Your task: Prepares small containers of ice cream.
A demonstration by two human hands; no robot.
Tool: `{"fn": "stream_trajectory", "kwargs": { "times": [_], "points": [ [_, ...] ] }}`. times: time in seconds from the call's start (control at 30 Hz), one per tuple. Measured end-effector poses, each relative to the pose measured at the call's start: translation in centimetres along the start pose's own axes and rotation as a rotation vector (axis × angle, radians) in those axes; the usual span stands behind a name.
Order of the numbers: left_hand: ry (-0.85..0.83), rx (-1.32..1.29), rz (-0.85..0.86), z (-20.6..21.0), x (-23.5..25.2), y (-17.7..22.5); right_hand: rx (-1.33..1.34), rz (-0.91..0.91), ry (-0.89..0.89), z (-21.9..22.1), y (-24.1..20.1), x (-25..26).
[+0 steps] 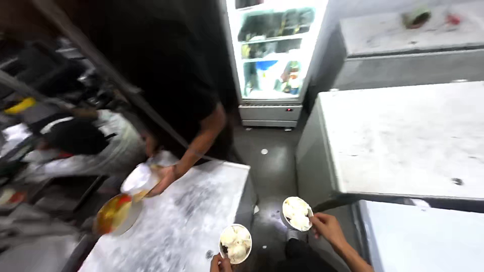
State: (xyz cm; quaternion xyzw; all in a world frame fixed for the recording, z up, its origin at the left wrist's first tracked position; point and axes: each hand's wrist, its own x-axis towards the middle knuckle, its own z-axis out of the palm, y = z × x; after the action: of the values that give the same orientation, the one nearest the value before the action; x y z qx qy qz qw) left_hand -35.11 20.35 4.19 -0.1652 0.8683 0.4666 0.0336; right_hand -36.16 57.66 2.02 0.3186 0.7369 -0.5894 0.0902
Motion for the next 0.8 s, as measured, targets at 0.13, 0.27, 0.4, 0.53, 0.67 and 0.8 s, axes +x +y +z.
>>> {"fn": "stream_trajectory", "kwargs": {
  "times": [0.13, 0.27, 0.4, 0.53, 0.67, 0.8],
  "points": [
    [-0.181, 0.111, 0.099, 12.0, 7.5, 9.3, 0.043, 0.022, 0.187, -7.2, -1.5, 4.0],
    [-0.186, 0.089, 0.152, 21.1, 13.3, 16.6, 0.068, 0.012, 0.225, -10.2, -5.0, 10.1],
    [-0.232, 0.115, 0.065, 25.5, 20.4, 21.9, 0.118, 0.015, 0.197, -10.8, -8.2, 18.8],
    [-0.133, 0.175, 0.071, 29.1, 29.8, 24.8, 0.141, 0.023, 0.178, -10.0, -13.0, 28.2],
    [-0.017, 0.232, 0.157, 34.5, 42.1, 29.2, 0.168, 0.021, 0.164, -8.6, -19.4, 40.5],
    [0.035, 0.207, 0.181, 36.5, 54.0, 35.1, 0.090, 0.006, 0.136, -8.3, -27.5, 51.8]
  ]
}}
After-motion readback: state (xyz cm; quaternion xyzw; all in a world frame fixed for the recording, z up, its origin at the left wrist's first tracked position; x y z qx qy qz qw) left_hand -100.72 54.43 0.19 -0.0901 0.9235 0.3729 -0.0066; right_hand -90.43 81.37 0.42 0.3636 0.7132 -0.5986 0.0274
